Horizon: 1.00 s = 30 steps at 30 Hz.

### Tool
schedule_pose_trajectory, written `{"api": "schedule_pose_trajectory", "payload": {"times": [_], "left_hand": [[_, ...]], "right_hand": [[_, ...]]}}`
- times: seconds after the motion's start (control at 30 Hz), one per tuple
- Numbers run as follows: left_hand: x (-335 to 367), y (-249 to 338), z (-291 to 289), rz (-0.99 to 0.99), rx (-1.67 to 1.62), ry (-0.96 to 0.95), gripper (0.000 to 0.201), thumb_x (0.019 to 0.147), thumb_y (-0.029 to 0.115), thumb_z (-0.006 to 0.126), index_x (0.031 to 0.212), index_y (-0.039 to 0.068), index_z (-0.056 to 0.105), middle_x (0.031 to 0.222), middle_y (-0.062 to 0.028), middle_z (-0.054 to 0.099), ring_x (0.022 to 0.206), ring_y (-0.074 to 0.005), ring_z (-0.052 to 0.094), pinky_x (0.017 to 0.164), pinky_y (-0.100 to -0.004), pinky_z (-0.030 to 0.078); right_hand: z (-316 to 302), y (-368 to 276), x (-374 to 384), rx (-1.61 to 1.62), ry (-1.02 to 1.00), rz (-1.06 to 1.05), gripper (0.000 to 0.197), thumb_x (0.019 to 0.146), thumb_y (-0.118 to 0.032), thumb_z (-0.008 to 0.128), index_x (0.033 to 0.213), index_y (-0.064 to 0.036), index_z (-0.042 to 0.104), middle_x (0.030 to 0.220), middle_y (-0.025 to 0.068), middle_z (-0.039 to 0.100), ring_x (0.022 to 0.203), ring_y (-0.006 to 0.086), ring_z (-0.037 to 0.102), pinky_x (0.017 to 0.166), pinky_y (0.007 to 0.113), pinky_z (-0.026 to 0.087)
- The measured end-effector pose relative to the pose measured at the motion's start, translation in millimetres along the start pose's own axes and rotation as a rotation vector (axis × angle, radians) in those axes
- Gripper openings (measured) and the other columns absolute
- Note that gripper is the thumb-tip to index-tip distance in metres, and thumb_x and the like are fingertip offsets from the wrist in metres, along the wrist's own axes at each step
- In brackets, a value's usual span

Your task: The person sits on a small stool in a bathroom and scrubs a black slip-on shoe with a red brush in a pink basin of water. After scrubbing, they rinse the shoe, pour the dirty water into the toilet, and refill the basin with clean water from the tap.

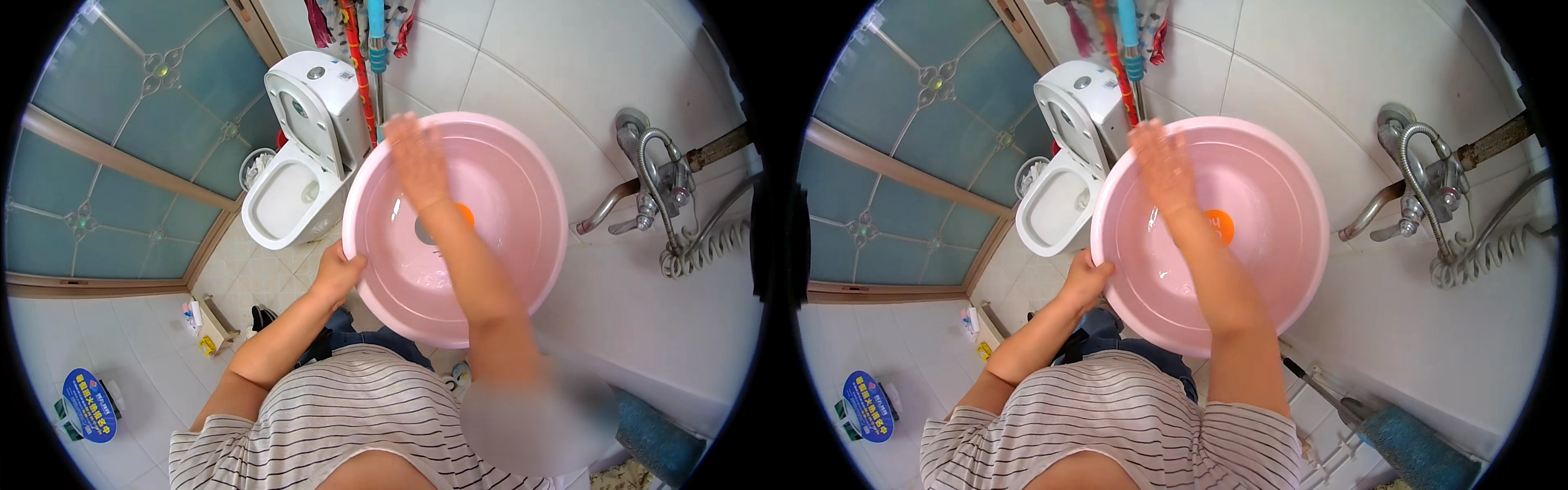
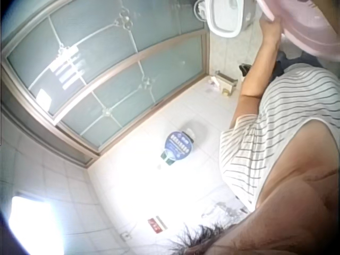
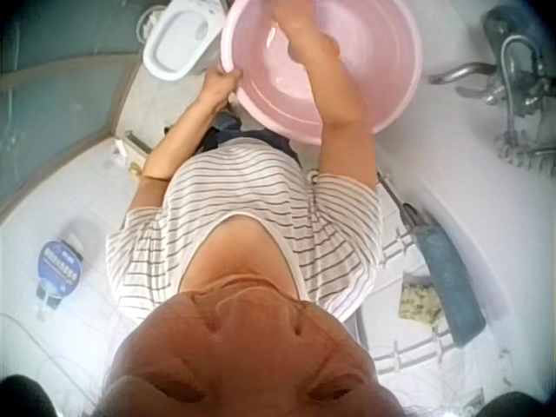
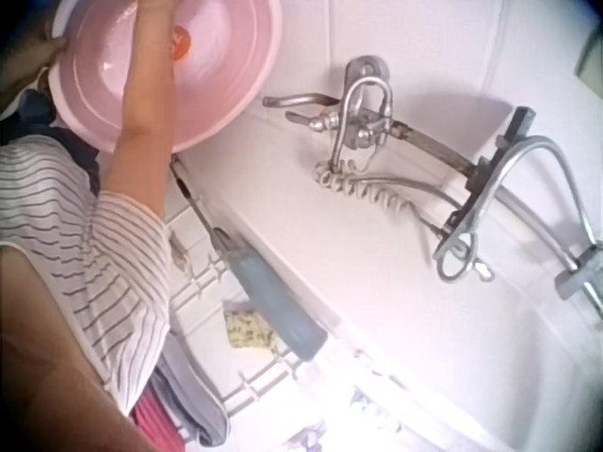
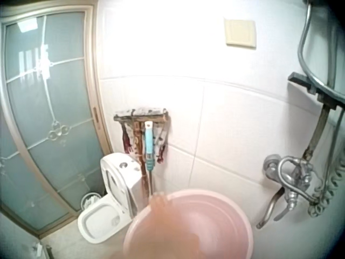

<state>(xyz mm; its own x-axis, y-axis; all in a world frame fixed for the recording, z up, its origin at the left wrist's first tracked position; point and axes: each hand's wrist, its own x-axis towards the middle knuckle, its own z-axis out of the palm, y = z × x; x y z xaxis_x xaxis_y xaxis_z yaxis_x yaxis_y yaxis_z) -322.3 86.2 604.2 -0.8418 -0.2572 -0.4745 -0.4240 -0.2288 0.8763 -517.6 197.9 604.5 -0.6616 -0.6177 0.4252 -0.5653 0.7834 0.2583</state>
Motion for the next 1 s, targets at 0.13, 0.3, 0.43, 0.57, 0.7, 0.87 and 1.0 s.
{"api": "schedule_pose_trajectory", "payload": {"times": [0.13, 0.3, 0.43, 0.57, 0.7, 0.87, 1.0], "left_hand": [[-3.3, 1.0, -3.2, 0.021, -0.022, -0.001, 0.037, 0.075, -0.004, 0.049, 0.111, -0.003, 0.057, 0.096, -0.0108, 0.065, 0.081, -0.0171, 0.062, 0.068, -0.0271, 0.049], [-3.8, 9.0, -14.1, 0.020, 0.074, 0.057, 0.035, 0.075, -0.003, 0.048, 0.109, -0.003, 0.058, 0.096, -0.0104, 0.065, 0.081, -0.0176, 0.062, 0.071, -0.0280, 0.049], [2.2, 13.7, -28.7, 0.069, 0.100, 0.122, 0.036, 0.076, -0.004, 0.047, 0.111, -0.003, 0.057, 0.098, -0.0105, 0.064, 0.084, -0.0182, 0.062, 0.074, -0.0289, 0.048], [13.9, 16.0, -48.3, 0.086, -0.044, 0.215, 0.037, 0.076, -0.004, 0.047, 0.113, -0.005, 0.054, 0.103, -0.0120, 0.063, 0.090, -0.0187, 0.061, 0.079, -0.0292, 0.047], [24.6, 25.1, -47.9, 0.175, -0.090, 0.255, 0.038, 0.076, -0.004, 0.048, 0.114, -0.007, 0.053, 0.104, -0.0120, 0.062, 0.092, -0.0184, 0.060, 0.082, -0.0294, 0.046], [18.7, 32.7, -42.2, 0.225, -0.092, 0.300, 0.038, 0.076, -0.002, 0.049, 0.114, -0.006, 0.053, 0.104, -0.0115, 0.062, 0.093, -0.0180, 0.059, 0.082, -0.0295, 0.046], [11.6, 32.3, -37.1, 0.213, -0.099, 0.279, 0.038, 0.076, -0.002, 0.049, 0.113, -0.006, 0.054, 0.103, -0.0109, 0.062, 0.091, -0.0175, 0.059, 0.081, -0.0291, 0.046]], "right_hand": [[17.0, 75.7, -10.2, 0.048, -0.059, 0.330, 0.057, 0.088, -0.012, 0.042, 0.143, -0.0131, 0.029, 0.146, 0.0033, 0.032, 0.137, 0.0217, 0.026, 0.112, 0.047, 0.017], [4.0, 112.1, -68.6, 0.052, 0.062, 0.468, 0.055, 0.084, -0.004, 0.047, 0.138, -0.0064, 0.035, 0.135, 0.0133, 0.045, 0.127, 0.0263, 0.039, 0.107, 0.043, 0.028], [-4.2, 119.4, -120.3, 0.295, -0.118, 0.867, 0.054, 0.083, -0.007, 0.053, 0.134, -0.0002, 0.037, 0.128, 0.0212, 0.048, 0.122, 0.0326, 0.043, 0.102, 0.042, 0.034], [-29.8, 105.7, -154.3, 0.777, -0.388, 1.109, 0.053, 0.085, -0.010, 0.054, 0.132, 0.0040, 0.035, 0.129, 0.0253, 0.046, 0.122, 0.0368, 0.043, 0.101, 0.041, 0.036], [-14.5, 57.4, -182.1, 0.623, -0.127, 0.985, 0.055, 0.083, -0.012, 0.058, 0.131, 0.0041, 0.036, 0.129, 0.0280, 0.044, 0.123, 0.0359, 0.042, 0.100, 0.041, 0.036], [-41.2, 25.1, -136.1, 0.591, -0.164, 0.492, 0.054, 0.079, -0.012, 0.061, 0.127, 0.0040, 0.042, 0.127, 0.0278, 0.045, 0.120, 0.0379, 0.042, 0.101, 0.042, 0.036], [33.5, 14.2, -119.2, 0.788, -0.400, 0.608, 0.048, 0.079, -0.013, 0.060, 0.124, 0.0019, 0.048, 0.123, 0.0252, 0.049, 0.117, 0.0381, 0.046, 0.096, 0.041, 0.040]]}}
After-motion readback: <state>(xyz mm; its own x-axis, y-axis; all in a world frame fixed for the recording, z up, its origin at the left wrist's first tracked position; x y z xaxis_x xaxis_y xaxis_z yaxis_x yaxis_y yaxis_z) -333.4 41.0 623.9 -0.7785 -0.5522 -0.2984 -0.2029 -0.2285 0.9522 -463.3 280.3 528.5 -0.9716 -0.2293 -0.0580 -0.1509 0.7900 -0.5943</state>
